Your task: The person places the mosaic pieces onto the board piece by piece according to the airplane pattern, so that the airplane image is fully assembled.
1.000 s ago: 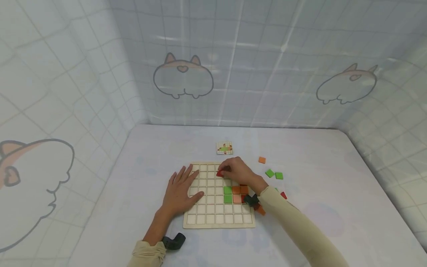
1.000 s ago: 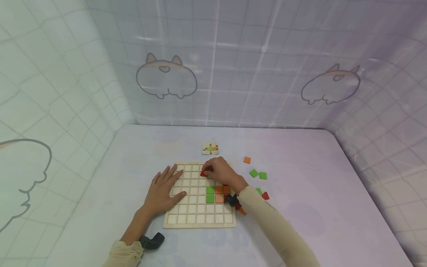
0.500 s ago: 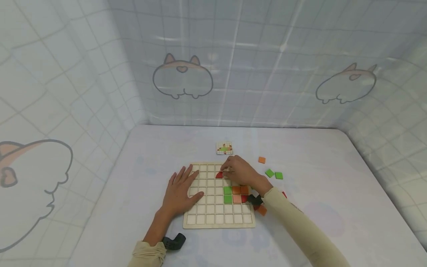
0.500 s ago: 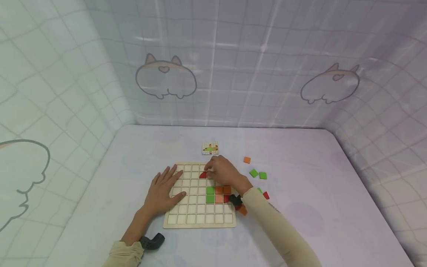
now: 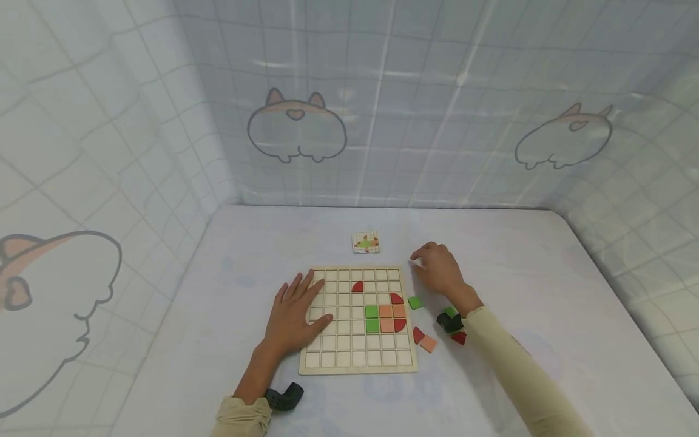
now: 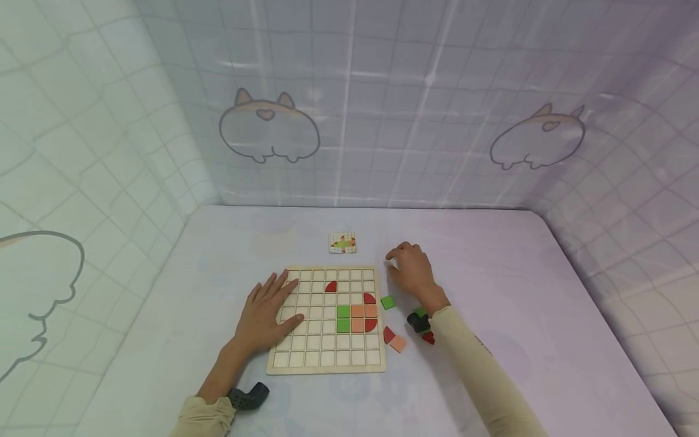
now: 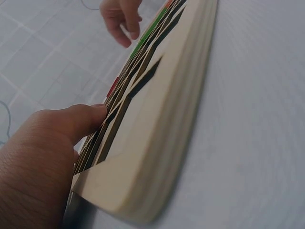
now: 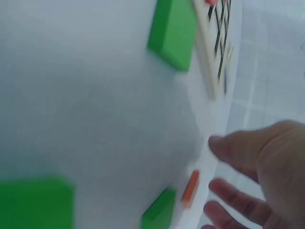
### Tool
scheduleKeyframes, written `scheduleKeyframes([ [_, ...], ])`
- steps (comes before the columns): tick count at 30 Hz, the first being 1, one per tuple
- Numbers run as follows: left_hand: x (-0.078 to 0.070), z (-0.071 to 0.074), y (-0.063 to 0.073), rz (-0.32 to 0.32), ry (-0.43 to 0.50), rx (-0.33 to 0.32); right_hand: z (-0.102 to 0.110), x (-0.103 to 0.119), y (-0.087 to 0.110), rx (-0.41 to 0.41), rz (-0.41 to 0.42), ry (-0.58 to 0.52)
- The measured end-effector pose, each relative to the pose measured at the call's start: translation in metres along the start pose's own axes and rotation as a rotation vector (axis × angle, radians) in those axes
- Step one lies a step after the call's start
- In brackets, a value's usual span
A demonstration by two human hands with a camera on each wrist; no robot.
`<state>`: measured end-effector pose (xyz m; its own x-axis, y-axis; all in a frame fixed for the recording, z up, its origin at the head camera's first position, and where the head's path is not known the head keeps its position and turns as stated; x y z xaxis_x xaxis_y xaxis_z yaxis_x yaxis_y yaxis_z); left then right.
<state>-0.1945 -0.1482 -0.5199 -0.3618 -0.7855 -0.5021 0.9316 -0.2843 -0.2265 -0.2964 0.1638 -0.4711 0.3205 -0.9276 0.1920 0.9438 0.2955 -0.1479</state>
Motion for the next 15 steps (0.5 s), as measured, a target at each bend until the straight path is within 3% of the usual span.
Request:
scheduleKeyframes([
  [5,0.001,0.000,-0.001,0.008,-0.004,0.010,0.002,-0.021,0.001,0.016,-0.121,0.009],
  [8,0.001,0.000,0.000,0.011,-0.005,0.015,0.002,-0.025,0.001,0.035,-0.147,0.021],
  [11,0.001,0.001,0.000,0.016,-0.007,0.015,0.007,-0.020,0.001,0.008,-0.116,0.086],
  [15,0.000,0.003,-0.001,0.017,0.000,0.021,0.016,-0.002,0.002,-0.089,-0.018,0.180],
])
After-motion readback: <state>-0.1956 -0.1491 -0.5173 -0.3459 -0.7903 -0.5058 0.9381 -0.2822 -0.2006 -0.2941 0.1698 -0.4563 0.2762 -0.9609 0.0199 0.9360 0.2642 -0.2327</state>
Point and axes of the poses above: each hand's wrist, its own y-axis away from the middle knuckle, its own z-axis out of the back of the hand, x = y × z, the point moved 6 cm from there along -y, towards the middle knuckle, and after that the axes turned 9 degrees about y, right-handed, at the moved point
